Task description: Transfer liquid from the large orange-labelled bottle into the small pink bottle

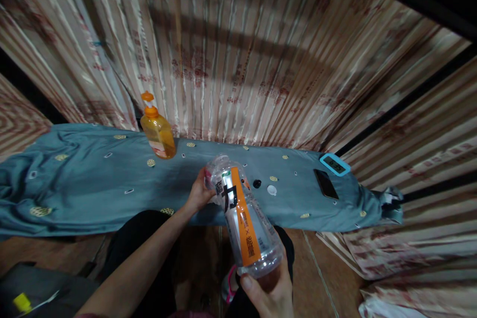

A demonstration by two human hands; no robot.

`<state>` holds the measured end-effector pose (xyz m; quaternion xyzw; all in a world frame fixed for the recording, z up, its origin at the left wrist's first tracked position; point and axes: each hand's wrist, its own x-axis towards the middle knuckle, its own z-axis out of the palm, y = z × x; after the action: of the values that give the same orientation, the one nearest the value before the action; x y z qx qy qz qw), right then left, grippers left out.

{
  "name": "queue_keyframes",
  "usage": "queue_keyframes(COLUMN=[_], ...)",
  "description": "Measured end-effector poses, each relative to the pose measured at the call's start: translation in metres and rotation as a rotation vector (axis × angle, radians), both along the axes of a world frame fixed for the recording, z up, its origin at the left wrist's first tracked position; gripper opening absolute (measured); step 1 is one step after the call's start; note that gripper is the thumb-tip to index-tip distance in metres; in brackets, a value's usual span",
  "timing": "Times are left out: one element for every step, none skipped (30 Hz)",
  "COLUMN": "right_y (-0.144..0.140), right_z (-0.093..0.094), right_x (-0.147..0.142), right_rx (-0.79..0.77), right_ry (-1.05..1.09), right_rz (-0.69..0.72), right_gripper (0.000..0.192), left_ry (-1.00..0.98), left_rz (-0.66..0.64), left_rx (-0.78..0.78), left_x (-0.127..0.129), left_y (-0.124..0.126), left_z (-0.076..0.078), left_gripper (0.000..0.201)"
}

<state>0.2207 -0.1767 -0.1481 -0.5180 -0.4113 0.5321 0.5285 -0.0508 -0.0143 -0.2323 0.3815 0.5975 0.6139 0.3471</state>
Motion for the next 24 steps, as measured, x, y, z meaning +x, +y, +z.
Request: queue_keyframes(right_y=[0.0, 0.0, 0.0, 0.0, 0.0, 0.0, 0.0, 0.0, 0.0, 0.0, 0.0, 0.0, 0.001, 0.001, 0.001, 0.001, 0.001, 0.001, 0.001, 0.001, 0.001, 0.001, 0.001, 0.001], right_z=[0.0, 0.0, 0.001, 0.001, 0.002, 0.003, 0.004, 0.005, 0.005, 0.006, 0.006, 0.007, 0.007, 0.007, 0.008, 0.008, 0.008, 0.009, 0.009, 0.01, 0.01, 0.011, 0.011, 0.012], right_x=[0.0, 0.0, -0.001, -0.002, -0.003, -0.004, -0.005, -0.006, -0.006, -0.007, -0.007, -0.007, -0.008, -0.008, -0.008, -0.009, -0.009, -0.009, -0.009, -0.009, -0.009, -0.009, -0.009, -0.009], right_rx=[0.008, 0.011, 0.009, 0.006, 0.0, -0.009, -0.017, -0.023, -0.025, -0.026, -0.025, -0.02, -0.017, -0.016, -0.017, -0.017, -0.017, -0.015, -0.015, -0.014, -0.016, -0.018, -0.022, -0.023], right_ry=[-0.004, -0.004, -0.001, 0.007, 0.016, 0.024, 0.027, 0.029, 0.031, 0.033, 0.034, 0.035, 0.036, 0.039, 0.042, 0.043, 0.043, 0.042, 0.038, 0.033, 0.028, 0.024, 0.023, 0.024], right_rz=[0.007, 0.007, -0.001, -0.014, -0.029, -0.042, -0.053, -0.06, -0.065, -0.069, -0.071, -0.074, -0.077, -0.08, -0.079, -0.076, -0.072, -0.069, -0.068, -0.067, -0.066, -0.063, -0.061, -0.059], right_gripper=[0.059, 0.06, 0.062, 0.064, 0.066, 0.067, 0.067, 0.067, 0.067, 0.068, 0.068, 0.069, 0.069, 0.068, 0.067, 0.066, 0.065, 0.065, 0.065, 0.065, 0.066, 0.067, 0.068, 0.069], left_ry=[0.002, 0.004, 0.004, 0.003, 0.002, 0.0, -0.003, -0.007, -0.011, -0.015, -0.019, -0.022, -0.025, -0.026, -0.026, -0.024, -0.023, -0.022, -0.021, -0.022, -0.022, -0.023, -0.023, -0.022], left_rz=[0.0, -0.002, -0.004, -0.008, -0.01, -0.012, -0.01, -0.007, -0.004, -0.002, -0.002, -0.001, -0.001, -0.001, 0.0, 0.0, -0.002, -0.005, -0.007, -0.009, -0.011, -0.014, -0.016, -0.018], left_rx=[0.001, 0.002, 0.004, 0.007, 0.009, 0.009, 0.01, 0.01, 0.01, 0.012, 0.016, 0.021, 0.025, 0.029, 0.031, 0.033, 0.035, 0.036, 0.038, 0.038, 0.039, 0.04, 0.044, 0.049], left_x=[0.0, 0.0, 0.0, 0.0, -0.001, -0.001, -0.001, -0.001, -0.001, -0.001, -0.001, 0.0, 0.0, 0.0, 0.0, 0.0, 0.0, 0.0, 0.0, 0.0, 0.0, -0.001, -0.001, 0.0], left_y=[0.0, 0.001, 0.001, 0.001, 0.001, 0.001, 0.001, 0.001, 0.001, 0.001, 0.001, 0.001, 0.002, 0.002, 0.002, 0.002, 0.002, 0.002, 0.003, 0.003, 0.004, 0.004, 0.004, 0.005], left_z=[-0.001, -0.002, -0.003, -0.003, -0.003, -0.004, -0.003, -0.003, -0.003, -0.003, -0.003, -0.003, -0.003, -0.004, -0.004, -0.005, -0.005, -0.006, -0.007, -0.007, -0.008, -0.009, -0.01, -0.01], left_gripper=[0.082, 0.082, 0.082, 0.083, 0.083, 0.084, 0.084, 0.084, 0.083, 0.083, 0.082, 0.082, 0.082, 0.082, 0.082, 0.082, 0.083, 0.083, 0.083, 0.083, 0.082, 0.082, 0.081, 0.081])
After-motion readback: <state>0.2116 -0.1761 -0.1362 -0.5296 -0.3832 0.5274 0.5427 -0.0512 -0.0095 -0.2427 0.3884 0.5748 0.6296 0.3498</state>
